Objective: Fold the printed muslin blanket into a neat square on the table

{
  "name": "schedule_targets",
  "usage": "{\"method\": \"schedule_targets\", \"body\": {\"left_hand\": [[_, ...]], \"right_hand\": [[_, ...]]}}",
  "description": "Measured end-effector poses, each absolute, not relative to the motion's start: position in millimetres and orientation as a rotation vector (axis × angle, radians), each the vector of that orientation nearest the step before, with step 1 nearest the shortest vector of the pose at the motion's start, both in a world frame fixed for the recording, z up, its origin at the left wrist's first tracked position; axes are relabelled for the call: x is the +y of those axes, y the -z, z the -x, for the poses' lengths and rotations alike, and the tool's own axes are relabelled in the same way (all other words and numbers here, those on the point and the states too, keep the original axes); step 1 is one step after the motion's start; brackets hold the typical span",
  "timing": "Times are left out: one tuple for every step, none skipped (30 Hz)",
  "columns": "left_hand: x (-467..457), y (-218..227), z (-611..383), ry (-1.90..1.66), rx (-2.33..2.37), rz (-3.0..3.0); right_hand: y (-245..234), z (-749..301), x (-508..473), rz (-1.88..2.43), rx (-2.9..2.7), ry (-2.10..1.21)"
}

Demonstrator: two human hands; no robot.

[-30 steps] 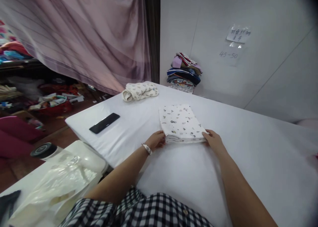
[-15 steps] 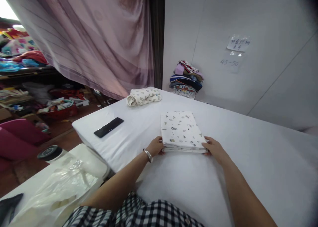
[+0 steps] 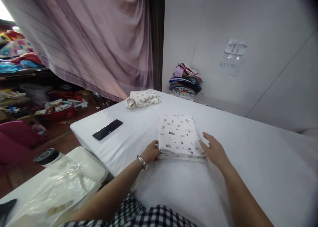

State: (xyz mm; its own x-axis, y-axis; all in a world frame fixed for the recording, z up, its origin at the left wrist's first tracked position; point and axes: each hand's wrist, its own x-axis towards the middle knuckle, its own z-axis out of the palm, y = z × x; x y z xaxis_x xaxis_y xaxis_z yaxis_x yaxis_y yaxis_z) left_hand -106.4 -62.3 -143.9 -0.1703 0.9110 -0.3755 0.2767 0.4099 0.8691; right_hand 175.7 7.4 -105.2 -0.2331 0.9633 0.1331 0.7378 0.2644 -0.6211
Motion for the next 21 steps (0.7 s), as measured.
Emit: {"method": "schedule_targets", "body": {"left_hand": [[-61.9,144.6,106.0,-0.807,1.694,-1.056],[-61.6,144.7,105.5,-0.806,1.707,-1.061],[-61.4,144.2,104.7,-0.803,1.719,-1.066],[-61.5,143.2,103.9,-0.799,1.73,-1.071],[-61.8,141.9,103.1,-0.793,1.737,-1.075],[-62.3,140.4,102.3,-0.789,1.743,-1.079],[-63.0,138.9,101.7,-0.784,1.748,-1.081],[-63.8,137.6,101.1,-0.779,1.751,-1.083],[-64.7,136.5,100.9,-0.777,1.746,-1.082],[-65.7,135.7,100.9,-0.781,1.733,-1.073],[-66.5,135.0,101.4,-0.792,1.71,-1.052],[-67.2,134.3,102.5,-0.812,1.683,-1.019],[-67.7,133.5,104.1,-0.836,1.657,-0.975],[-67.9,132.5,106.2,-0.866,1.635,-0.921],[-67.7,131.3,108.8,-0.898,1.618,-0.859],[-67.1,129.9,111.5,-0.932,1.602,-0.798],[-66.0,128.7,114.2,-0.964,1.58,-0.743],[-64.5,127.8,116.6,-0.991,1.552,-0.701],[-62.5,127.8,118.5,-1.01,1.526,-0.675],[-60.3,128.8,119.8,-1.019,1.508,-0.671],[-57.7,131.0,120.5,-1.022,1.506,-0.69]], "right_hand": [[102.9,-167.8,1.5,1.423,-2.065,-0.523],[102.3,-159.5,-4.2,1.316,-2.113,-0.479],[103.7,-151.6,-9.3,1.234,-2.192,-0.464],[106.7,-144.5,-13.3,1.187,-2.297,-0.47],[111.0,-138.9,-16.2,1.172,-2.415,-0.489],[116.0,-134.8,-17.7,1.18,-2.527,-0.511],[121.2,-132.4,-18.2,1.204,-2.615,-0.524],[126.0,-131.5,-17.9,1.232,-2.672,-0.522],[130.0,-131.6,-17.1,1.253,-2.703,-0.504],[133.0,-132.5,-16.1,1.263,-2.719,-0.477],[135.1,-133.6,-15.1,1.268,-2.728,-0.451],[136.3,-134.8,-14.4,1.271,-2.735,-0.433],[137.0,-135.8,-14.0,1.269,-2.74,-0.418],[137.2,-136.4,-13.9,1.261,-2.745,-0.407],[137.3,-136.7,-14.1,1.251,-2.748,-0.401],[137.4,-136.8,-14.5,1.24,-2.75,-0.399],[137.5,-136.7,-14.9,1.231,-2.749,-0.399],[137.6,-136.6,-15.2,1.226,-2.745,-0.402],[137.6,-136.6,-15.3,1.224,-2.737,-0.411],[137.4,-136.8,-15.1,1.228,-2.726,-0.428],[136.9,-137.3,-14.7,1.237,-2.712,-0.461]]}}
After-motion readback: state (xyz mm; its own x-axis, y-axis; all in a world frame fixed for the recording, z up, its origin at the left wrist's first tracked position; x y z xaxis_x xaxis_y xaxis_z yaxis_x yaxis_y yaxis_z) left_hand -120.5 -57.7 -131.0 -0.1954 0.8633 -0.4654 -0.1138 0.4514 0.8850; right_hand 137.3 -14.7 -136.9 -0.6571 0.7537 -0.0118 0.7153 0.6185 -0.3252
